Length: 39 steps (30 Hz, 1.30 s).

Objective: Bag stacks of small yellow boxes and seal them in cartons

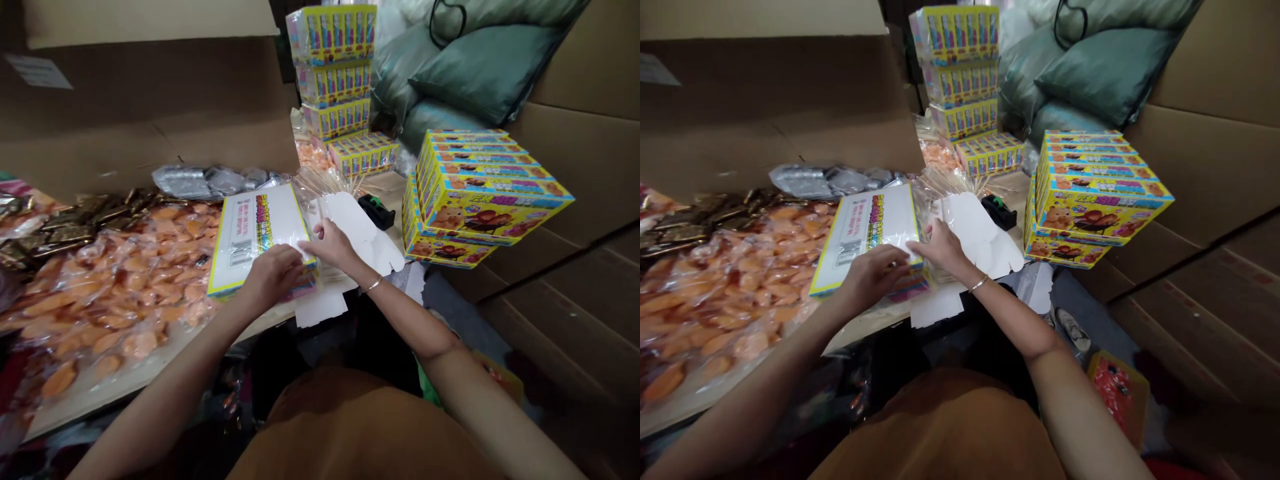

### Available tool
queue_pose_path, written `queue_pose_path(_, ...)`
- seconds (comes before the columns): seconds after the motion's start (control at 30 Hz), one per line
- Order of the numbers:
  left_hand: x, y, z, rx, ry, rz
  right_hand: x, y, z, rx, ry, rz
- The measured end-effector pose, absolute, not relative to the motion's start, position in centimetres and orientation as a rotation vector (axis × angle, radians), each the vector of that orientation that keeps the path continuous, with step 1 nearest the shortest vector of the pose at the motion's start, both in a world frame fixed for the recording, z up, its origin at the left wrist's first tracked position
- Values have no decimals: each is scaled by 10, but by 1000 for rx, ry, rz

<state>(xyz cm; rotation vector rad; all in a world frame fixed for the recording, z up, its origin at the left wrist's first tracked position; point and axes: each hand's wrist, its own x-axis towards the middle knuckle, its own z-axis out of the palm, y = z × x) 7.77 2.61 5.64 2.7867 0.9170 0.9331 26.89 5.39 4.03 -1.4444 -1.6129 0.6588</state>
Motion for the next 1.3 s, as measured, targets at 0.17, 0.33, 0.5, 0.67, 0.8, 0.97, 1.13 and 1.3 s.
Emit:
queue_pose_path(0.17,90,42,46,2728,1103,1027,262,35,71,-1349,-1971,396)
queue_pose_path(0.33,43,11,60,2597,1057,1096,262,15,72,-1173,-2237,311)
queue_pose_path(0.5,-47,-67,21,2956,1240,929,255,14,59,-1044,-2501,-133)
queue_pose_path(0.67,-67,-72,-43,3204,1461,1121,221,29,47,-833,-2527,-376)
queue_pose_path(0.8,-56,-60,-34,3128,1347,1397,199,42,47,-560,-2595,-270)
queue_pose_path(0.97,-53,-55,-4,2883,1313,1668,202,52,51,-436,-2486,214)
queue_pose_path(1.13,-38,-27,13,2796,1075,1602,226,61,63,-544,-2461,614)
queue_pose_path(1.3,-22,-8,26,2882,848,1569,235,62,68,-619,-2495,663)
